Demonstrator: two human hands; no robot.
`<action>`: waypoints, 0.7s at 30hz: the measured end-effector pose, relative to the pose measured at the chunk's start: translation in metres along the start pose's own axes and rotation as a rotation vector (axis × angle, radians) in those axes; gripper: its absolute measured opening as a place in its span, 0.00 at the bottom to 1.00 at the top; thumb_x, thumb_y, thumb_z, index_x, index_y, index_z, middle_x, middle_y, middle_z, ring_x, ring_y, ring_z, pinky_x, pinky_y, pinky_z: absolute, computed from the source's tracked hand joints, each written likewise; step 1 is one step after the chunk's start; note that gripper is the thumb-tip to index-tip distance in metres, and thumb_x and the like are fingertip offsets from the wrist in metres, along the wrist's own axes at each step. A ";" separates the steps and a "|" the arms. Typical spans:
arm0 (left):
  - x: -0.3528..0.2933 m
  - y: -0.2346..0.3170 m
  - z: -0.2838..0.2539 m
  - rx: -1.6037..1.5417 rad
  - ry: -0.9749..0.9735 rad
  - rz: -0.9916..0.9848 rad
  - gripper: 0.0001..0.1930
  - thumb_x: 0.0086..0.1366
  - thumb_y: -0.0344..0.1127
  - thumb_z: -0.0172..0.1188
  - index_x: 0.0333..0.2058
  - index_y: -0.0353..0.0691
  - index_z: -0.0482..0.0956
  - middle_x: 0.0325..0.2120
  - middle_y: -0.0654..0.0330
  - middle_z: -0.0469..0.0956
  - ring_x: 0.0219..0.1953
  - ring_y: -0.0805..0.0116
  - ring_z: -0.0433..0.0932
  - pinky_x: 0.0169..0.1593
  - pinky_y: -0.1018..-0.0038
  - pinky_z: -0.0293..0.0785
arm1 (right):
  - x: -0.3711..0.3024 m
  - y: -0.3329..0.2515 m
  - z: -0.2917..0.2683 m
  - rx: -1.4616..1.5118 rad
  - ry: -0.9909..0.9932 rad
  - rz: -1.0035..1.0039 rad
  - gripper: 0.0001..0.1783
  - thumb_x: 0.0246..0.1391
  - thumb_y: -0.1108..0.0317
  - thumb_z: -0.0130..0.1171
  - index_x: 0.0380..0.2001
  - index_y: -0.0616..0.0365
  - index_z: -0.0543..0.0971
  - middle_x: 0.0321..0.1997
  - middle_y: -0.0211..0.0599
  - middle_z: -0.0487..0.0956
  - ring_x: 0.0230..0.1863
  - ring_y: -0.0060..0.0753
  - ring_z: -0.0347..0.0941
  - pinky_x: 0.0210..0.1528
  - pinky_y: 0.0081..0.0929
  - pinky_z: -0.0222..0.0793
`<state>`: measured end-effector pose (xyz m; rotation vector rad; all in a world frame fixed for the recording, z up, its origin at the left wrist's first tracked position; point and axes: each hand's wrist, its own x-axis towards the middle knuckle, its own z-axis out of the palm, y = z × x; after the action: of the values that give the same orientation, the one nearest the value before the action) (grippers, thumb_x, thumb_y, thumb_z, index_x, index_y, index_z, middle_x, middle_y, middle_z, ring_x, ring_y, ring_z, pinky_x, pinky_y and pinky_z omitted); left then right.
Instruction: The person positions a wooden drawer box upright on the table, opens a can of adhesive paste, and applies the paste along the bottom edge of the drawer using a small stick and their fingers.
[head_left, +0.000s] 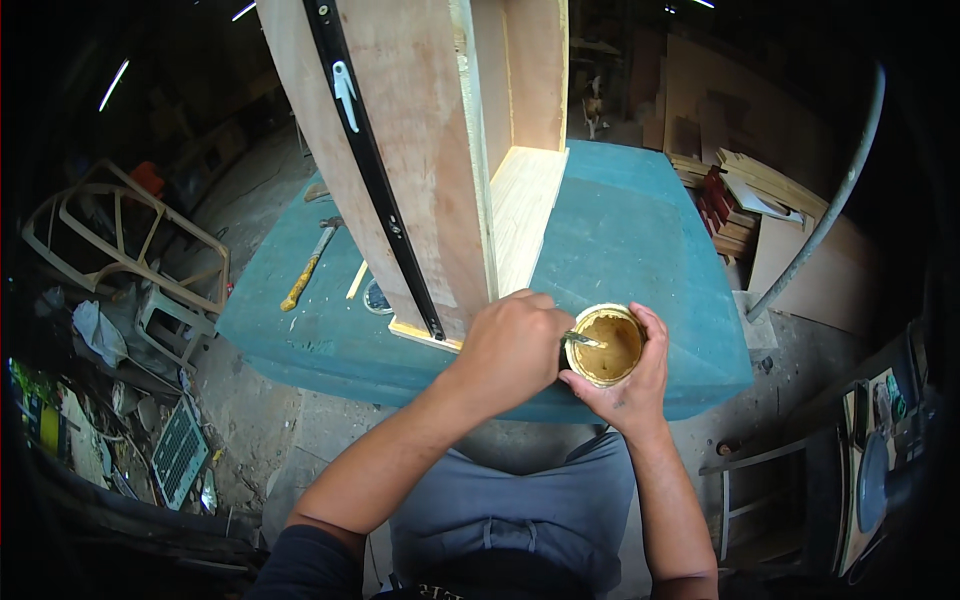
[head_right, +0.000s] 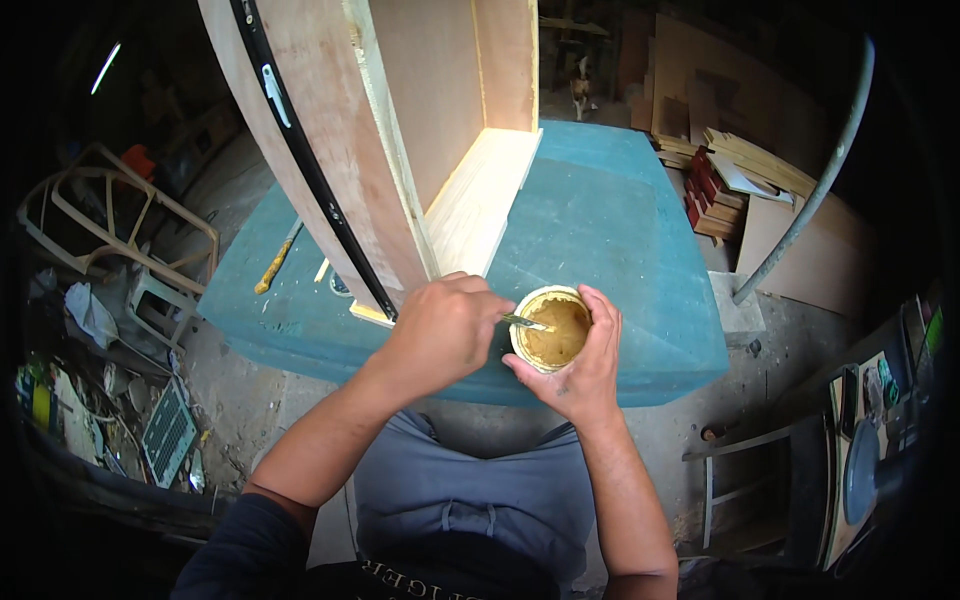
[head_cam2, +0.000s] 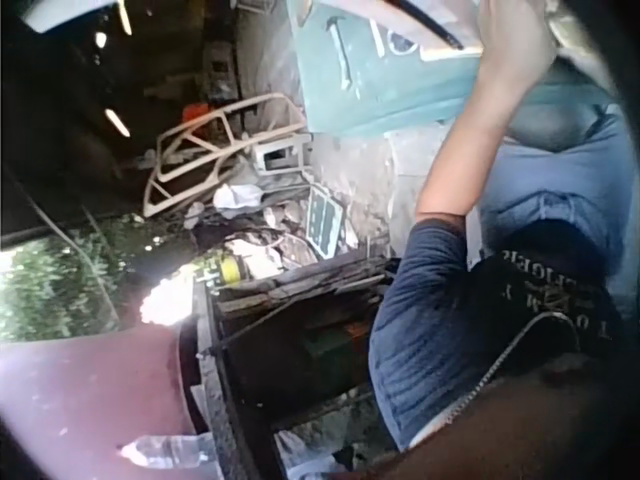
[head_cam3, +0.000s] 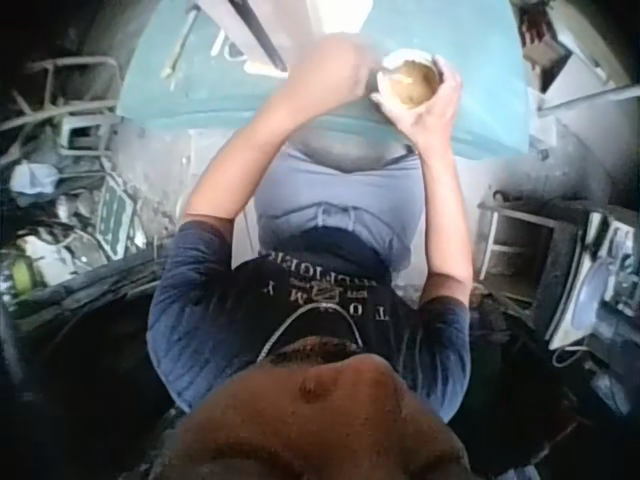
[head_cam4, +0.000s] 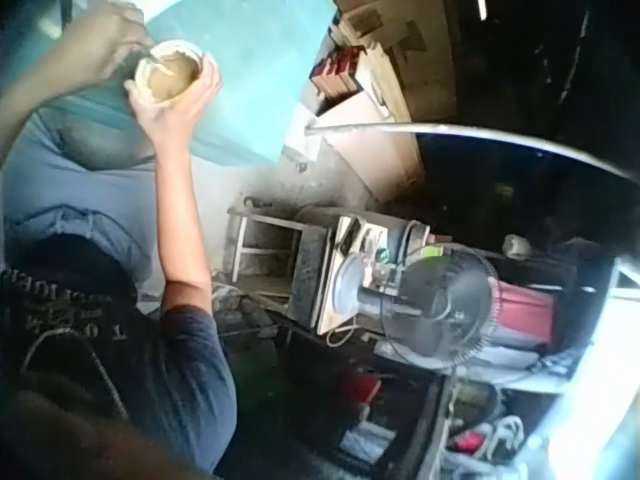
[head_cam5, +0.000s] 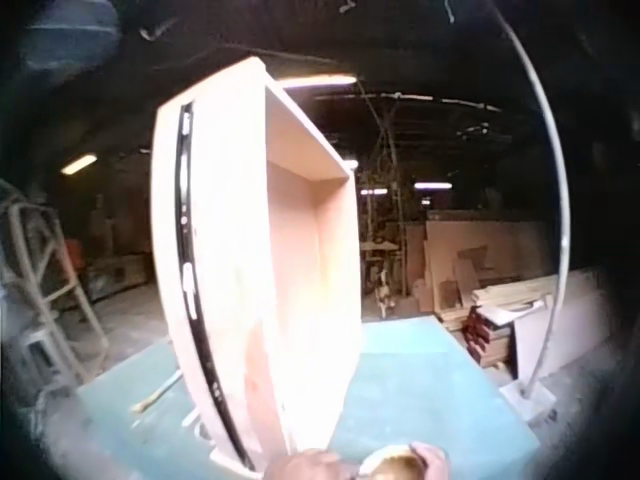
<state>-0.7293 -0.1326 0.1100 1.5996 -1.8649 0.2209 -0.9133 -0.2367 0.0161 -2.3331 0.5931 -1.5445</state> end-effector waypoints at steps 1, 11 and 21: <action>-0.006 -0.006 0.000 0.001 -0.002 0.000 0.09 0.59 0.24 0.65 0.37 0.37 0.91 0.28 0.50 0.83 0.35 0.50 0.84 0.41 0.58 0.81 | 0.001 -0.002 0.002 0.001 0.001 0.001 0.66 0.29 0.55 0.91 0.69 0.68 0.63 0.66 0.58 0.70 0.65 0.61 0.69 0.67 0.49 0.69; -0.032 -0.016 0.000 -0.180 -0.047 -0.193 0.10 0.62 0.21 0.63 0.42 0.32 0.88 0.30 0.48 0.84 0.32 0.50 0.85 0.39 0.61 0.80 | 0.005 -0.007 0.002 -0.026 -0.036 0.020 0.65 0.29 0.56 0.91 0.68 0.68 0.64 0.66 0.58 0.70 0.65 0.61 0.69 0.68 0.49 0.69; -0.119 -0.064 -0.036 -0.559 0.004 -0.616 0.06 0.71 0.20 0.57 0.42 0.29 0.82 0.35 0.55 0.85 0.41 0.71 0.85 0.47 0.73 0.79 | 0.005 0.004 -0.004 0.039 -0.031 0.169 0.62 0.31 0.60 0.90 0.68 0.66 0.65 0.66 0.56 0.71 0.66 0.55 0.72 0.69 0.44 0.70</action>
<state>-0.6529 -0.0320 0.0509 1.6550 -1.1914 -0.5189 -0.9164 -0.2425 0.0195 -2.2113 0.7259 -1.4295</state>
